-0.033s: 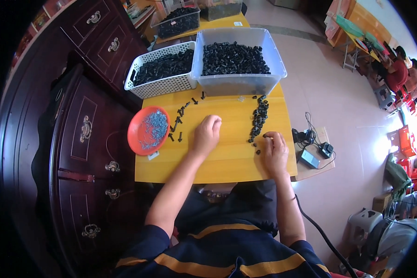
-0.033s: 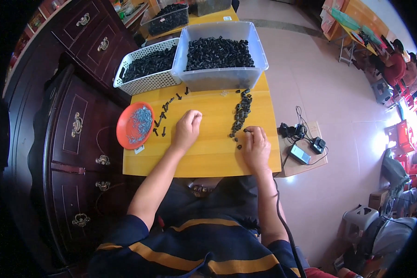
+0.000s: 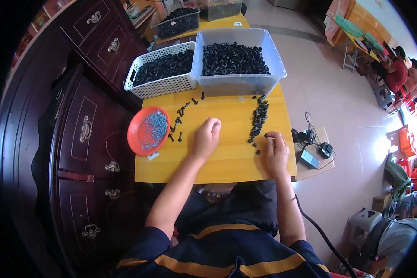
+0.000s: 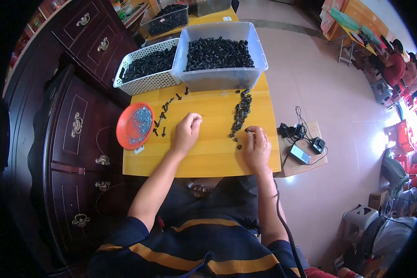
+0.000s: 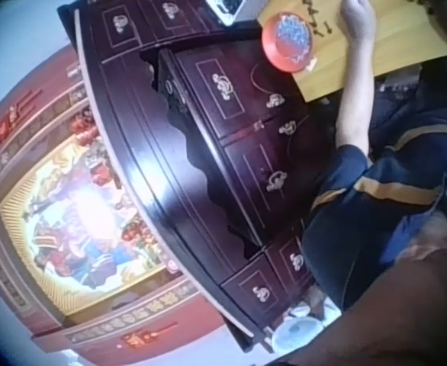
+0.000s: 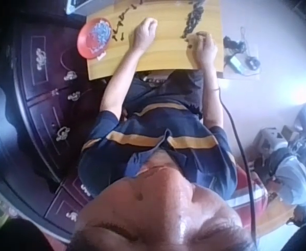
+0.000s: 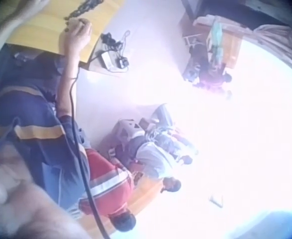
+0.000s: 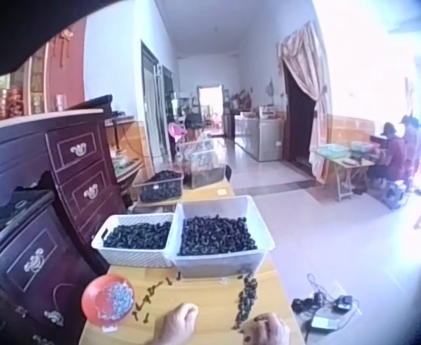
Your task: The person assembles small plastic components by hand at a workbench.
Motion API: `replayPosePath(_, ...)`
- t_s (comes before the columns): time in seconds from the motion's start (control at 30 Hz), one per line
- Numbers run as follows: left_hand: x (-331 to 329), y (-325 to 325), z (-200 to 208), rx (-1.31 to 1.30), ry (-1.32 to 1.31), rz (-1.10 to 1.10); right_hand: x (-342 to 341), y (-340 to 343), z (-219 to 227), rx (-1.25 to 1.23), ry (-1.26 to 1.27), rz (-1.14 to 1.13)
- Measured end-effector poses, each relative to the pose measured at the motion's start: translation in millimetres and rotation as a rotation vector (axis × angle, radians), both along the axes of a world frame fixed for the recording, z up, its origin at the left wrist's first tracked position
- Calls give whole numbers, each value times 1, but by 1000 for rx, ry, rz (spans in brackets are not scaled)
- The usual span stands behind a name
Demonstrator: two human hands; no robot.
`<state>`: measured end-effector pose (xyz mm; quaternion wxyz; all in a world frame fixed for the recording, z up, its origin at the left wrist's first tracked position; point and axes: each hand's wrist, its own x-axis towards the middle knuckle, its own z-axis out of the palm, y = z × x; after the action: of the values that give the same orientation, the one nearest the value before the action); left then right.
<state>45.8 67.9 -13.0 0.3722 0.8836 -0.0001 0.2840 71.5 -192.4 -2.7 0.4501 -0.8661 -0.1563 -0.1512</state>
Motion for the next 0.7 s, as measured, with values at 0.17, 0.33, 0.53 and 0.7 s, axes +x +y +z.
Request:
replayPosePath(0.17, -49, -14, 6, -366, 187, -50, -16, 1, 6, 236, 131, 55)
replayPosePath(0.33, -71, -23, 10, -486, 264, -104, -42, 20, 6, 292, 142, 135)
replayPosePath(0.53, -79, -36, 4, -684, 287, -203, -57, 33, 7, 203, 154, 268)
replayPosePath(0.7, -83, -39, 12, -750, 335, -243, -61, 35, 1, 305, 244, 256)
